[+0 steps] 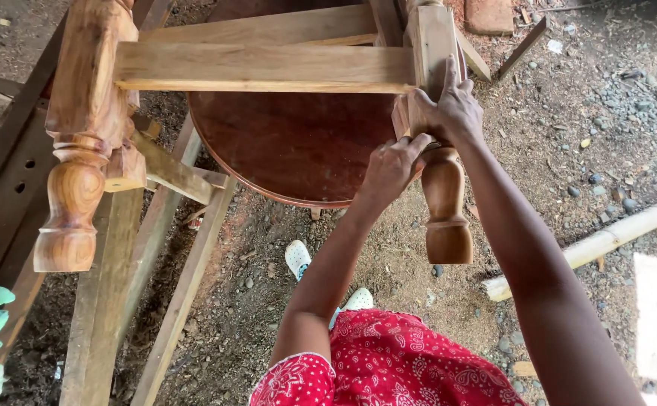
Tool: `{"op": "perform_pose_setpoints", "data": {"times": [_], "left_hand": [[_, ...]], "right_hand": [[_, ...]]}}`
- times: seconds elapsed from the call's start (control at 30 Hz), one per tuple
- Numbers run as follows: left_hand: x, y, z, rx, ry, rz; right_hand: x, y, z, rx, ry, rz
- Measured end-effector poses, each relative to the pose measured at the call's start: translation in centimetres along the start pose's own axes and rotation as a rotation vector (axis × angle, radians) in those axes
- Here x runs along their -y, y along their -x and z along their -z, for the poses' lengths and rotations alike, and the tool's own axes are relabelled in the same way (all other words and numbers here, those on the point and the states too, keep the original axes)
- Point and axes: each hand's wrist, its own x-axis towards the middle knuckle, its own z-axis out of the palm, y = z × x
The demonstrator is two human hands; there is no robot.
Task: Sanding the decorative legs and frame of a wooden table base using a piece of sandpaper.
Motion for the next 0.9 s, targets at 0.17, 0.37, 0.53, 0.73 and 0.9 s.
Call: {"op": "perform_pose_setpoints", "data": {"times": [0.17, 0.37, 0.53, 0.73, 0.9], "left_hand": [[-1.6, 0.9, 0.8, 0.035, 0.191, 0.181], [2.4, 4.8, -10.5, -0.351, 0.859, 0.226], [1.8, 5.3, -13.5, -0.545, 0.947, 0.131], [0.8, 2.5, -5.7, -0.263, 0.415, 0.249], [-1.0, 1.7, -2.3, -0.264, -0.100, -0.014]], "right_hand": [[2.7, 2.6, 3.0, 0.047, -0.051, -0.061], [2.5, 2.8, 2.3, 0.015, -0.005, -0.047], [2.0, 2.4, 1.9, -0.012, 0.011, -0.018], [2.5, 2.5, 2.5, 0.004, -0.036, -0.044], [1.3, 1.3, 0.7, -0.028, -0.054, -0.056]]}}
